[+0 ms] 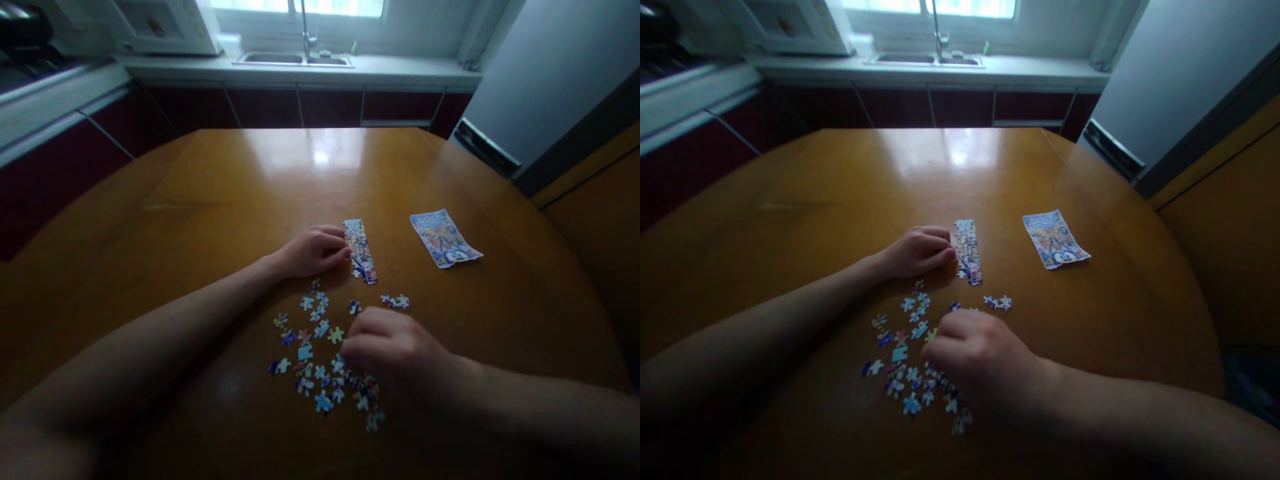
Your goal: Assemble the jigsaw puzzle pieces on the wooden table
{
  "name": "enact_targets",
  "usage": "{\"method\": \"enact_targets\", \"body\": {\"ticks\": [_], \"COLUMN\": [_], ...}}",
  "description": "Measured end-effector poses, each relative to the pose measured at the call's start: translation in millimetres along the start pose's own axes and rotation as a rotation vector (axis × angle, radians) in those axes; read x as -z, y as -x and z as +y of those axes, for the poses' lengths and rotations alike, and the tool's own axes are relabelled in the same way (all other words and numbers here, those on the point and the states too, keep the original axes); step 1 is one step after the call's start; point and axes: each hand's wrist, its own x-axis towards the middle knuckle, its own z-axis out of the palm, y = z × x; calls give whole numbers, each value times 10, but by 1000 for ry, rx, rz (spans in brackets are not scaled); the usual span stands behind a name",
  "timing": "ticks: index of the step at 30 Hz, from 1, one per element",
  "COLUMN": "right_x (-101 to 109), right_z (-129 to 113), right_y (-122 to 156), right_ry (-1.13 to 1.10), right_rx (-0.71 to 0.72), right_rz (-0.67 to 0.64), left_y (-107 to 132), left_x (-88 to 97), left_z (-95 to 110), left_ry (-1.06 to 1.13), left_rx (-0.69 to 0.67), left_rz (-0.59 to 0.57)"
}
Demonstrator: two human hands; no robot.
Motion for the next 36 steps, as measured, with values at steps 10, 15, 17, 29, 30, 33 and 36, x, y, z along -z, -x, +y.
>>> {"method": "enact_targets", "body": {"ticks": [10,15,17,29,30,33,36], "right_x": [237,186,175,129,136,156,166], "right_z": [798,831,839,874,878,895,909], "right_y": [-223,-248,-253,-243,-240,-229,-218], "right_ry": [-36,-18,-2,76,70,57,55], "right_rx": [-263,-224,-216,-264,-285,-332,-339], "right_rz": [292,207,173,289,319,388,396], "left_y": [-19,-18,-19,-9,-10,-14,-13], "left_x": [38,45,42,29,36,59,78], "left_z": [20,20,15,5,12,45,71], "left_ry": [78,126,123,92,94,79,20], "left_rx": [-91,-111,-116,-94,-104,-137,-152], "left_rz": [-43,-78,-78,-56,-59,-99,-155]}}
